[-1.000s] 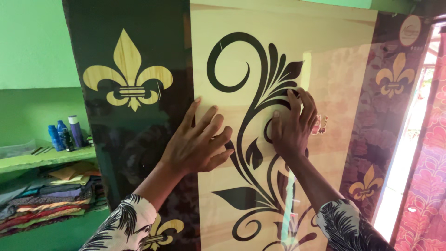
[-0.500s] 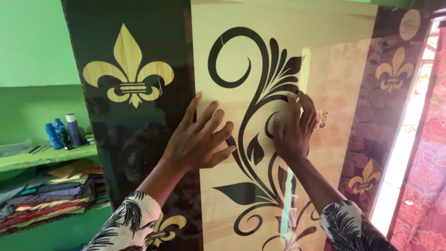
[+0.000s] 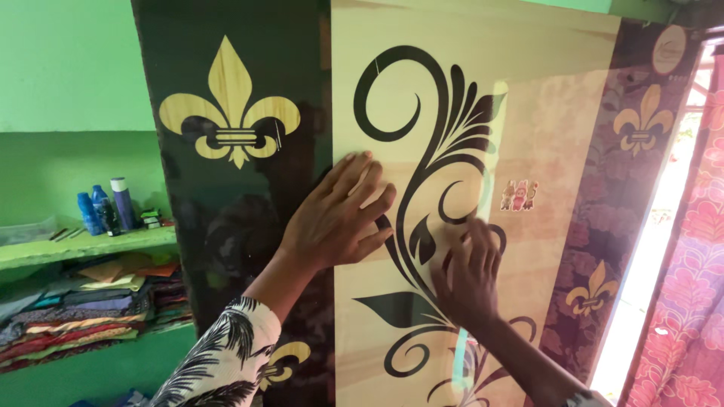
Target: The person applies a large decorative wall sticker with a black floral design onto a vertical surface. They smooth the sticker with both hands to ensure adhesion and remove air bubbles, working across the surface from top to bottom.
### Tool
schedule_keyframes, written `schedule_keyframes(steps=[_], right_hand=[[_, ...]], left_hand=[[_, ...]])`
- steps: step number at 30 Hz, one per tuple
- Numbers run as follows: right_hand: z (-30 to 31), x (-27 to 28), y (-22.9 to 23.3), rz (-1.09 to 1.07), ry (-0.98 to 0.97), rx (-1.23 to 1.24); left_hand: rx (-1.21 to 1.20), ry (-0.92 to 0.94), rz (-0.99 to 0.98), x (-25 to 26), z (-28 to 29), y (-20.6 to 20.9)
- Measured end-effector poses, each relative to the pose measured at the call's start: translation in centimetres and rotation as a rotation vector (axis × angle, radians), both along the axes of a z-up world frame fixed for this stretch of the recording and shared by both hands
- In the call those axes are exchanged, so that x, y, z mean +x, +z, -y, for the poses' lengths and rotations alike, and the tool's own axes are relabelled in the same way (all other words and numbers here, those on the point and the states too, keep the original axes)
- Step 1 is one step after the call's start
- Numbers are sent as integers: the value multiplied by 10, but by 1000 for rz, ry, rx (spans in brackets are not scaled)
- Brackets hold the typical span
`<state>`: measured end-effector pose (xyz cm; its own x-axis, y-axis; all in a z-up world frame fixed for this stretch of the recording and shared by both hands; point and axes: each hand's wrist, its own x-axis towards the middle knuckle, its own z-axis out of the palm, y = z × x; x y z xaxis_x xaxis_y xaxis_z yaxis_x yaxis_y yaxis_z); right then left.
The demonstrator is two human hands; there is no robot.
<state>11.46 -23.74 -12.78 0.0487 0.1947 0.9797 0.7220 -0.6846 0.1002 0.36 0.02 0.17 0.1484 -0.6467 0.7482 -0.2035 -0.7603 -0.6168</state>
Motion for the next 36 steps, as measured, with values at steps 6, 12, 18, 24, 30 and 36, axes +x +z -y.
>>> schedule_keyframes(steps=[6,12,18,24,30,36], right_hand=[[21,-14,-7,-3,12,-240],[25,6,91,166,-35,-625],[-4,1,251,260,-77,-560],[-22,-22,298,-311,34,-311],[-21,-6,211,31,213,-350],[-17,-8,68,35,135,-552]], left_hand=[[-83,98,112,-2,2,-3],[-97,156,143,-2,3,-5],[-89,135,181,-3,4,-4],[-100,93,180,-1,3,-6],[-108,71,194,-3,4,-6],[-102,80,216,-4,4,-5]])
